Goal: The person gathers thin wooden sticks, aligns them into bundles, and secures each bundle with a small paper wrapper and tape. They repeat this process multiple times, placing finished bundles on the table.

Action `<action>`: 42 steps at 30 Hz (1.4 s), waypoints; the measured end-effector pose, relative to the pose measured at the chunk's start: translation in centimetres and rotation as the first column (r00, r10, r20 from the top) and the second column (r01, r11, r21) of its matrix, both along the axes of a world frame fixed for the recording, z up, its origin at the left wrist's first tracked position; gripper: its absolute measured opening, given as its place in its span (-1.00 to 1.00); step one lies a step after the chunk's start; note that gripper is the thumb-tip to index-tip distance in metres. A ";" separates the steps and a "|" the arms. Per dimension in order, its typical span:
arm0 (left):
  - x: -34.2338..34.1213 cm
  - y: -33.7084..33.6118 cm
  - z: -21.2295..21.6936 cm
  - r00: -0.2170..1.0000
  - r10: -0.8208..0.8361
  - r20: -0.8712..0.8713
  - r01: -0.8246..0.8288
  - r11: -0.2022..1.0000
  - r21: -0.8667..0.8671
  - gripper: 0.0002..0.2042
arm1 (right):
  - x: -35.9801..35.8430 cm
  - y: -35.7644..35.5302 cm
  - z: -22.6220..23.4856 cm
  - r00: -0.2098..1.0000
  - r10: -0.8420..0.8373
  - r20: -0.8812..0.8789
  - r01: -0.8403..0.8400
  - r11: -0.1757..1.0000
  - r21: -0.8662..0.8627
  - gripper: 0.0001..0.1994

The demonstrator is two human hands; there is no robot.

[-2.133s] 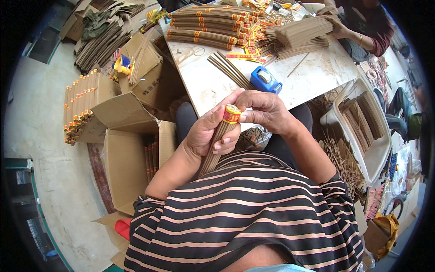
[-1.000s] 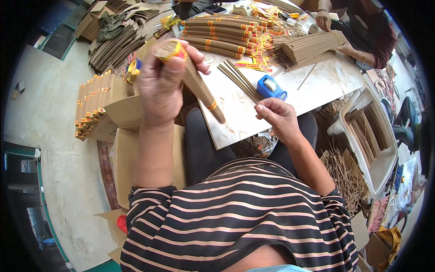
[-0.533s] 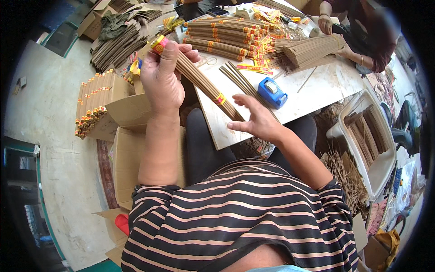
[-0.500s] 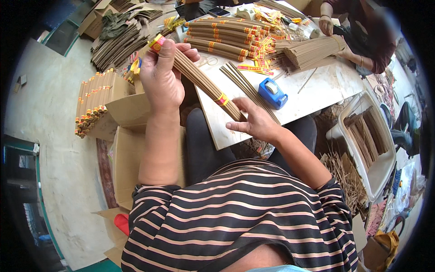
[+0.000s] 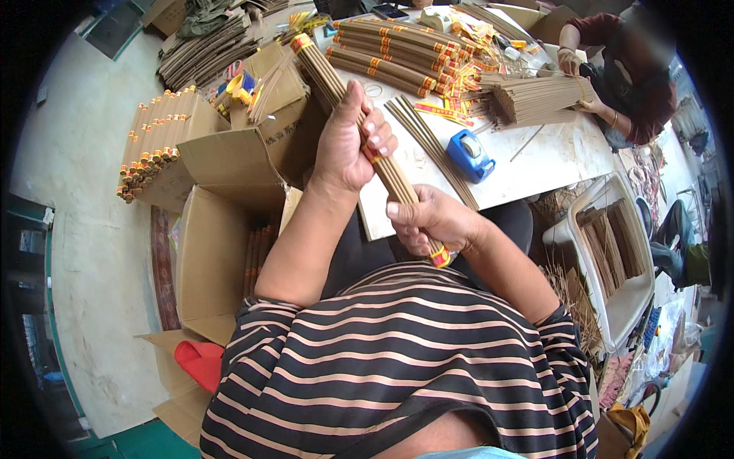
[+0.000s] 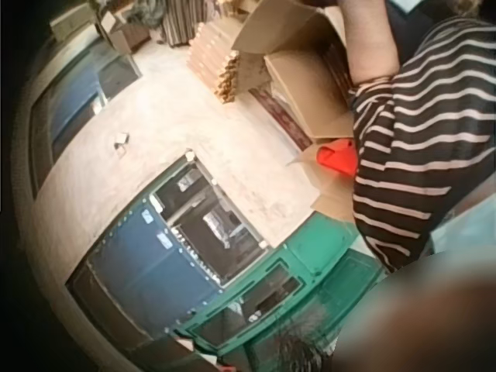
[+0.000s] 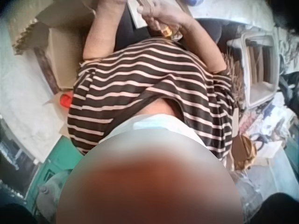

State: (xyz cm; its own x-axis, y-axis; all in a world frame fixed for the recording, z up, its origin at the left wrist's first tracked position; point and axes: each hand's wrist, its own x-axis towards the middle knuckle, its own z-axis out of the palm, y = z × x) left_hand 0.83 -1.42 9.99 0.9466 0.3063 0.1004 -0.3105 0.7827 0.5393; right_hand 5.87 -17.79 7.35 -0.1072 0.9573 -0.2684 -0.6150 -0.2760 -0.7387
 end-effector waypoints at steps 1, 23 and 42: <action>0.1 0.4 0.1 1.000 0.018 -0.006 -0.018 1.000 0.003 -0.69 | 0.2 0.3 0.2 0.999 0.000 0.048 -0.002 0.999 0.042 -0.71; -1.1 5.4 -0.3 0.922 0.313 -0.226 -0.327 0.945 -0.023 -0.65 | 2.0 1.3 -0.9 1.000 0.007 0.008 -0.008 0.997 0.083 -0.25; -2.7 5.8 1.7 0.860 0.488 -0.148 -0.490 0.871 0.028 -0.70 | -0.2 -1.0 -0.8 0.943 -0.066 0.327 0.054 0.997 0.046 -0.68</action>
State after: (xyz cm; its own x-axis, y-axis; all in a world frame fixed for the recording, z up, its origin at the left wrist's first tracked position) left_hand -1.90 4.41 11.68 0.6784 0.7339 -0.0325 -0.5736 0.5568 0.6008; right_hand 5.70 -18.75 6.52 0.0393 0.9689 -0.2441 -0.3510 -0.2153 -0.9113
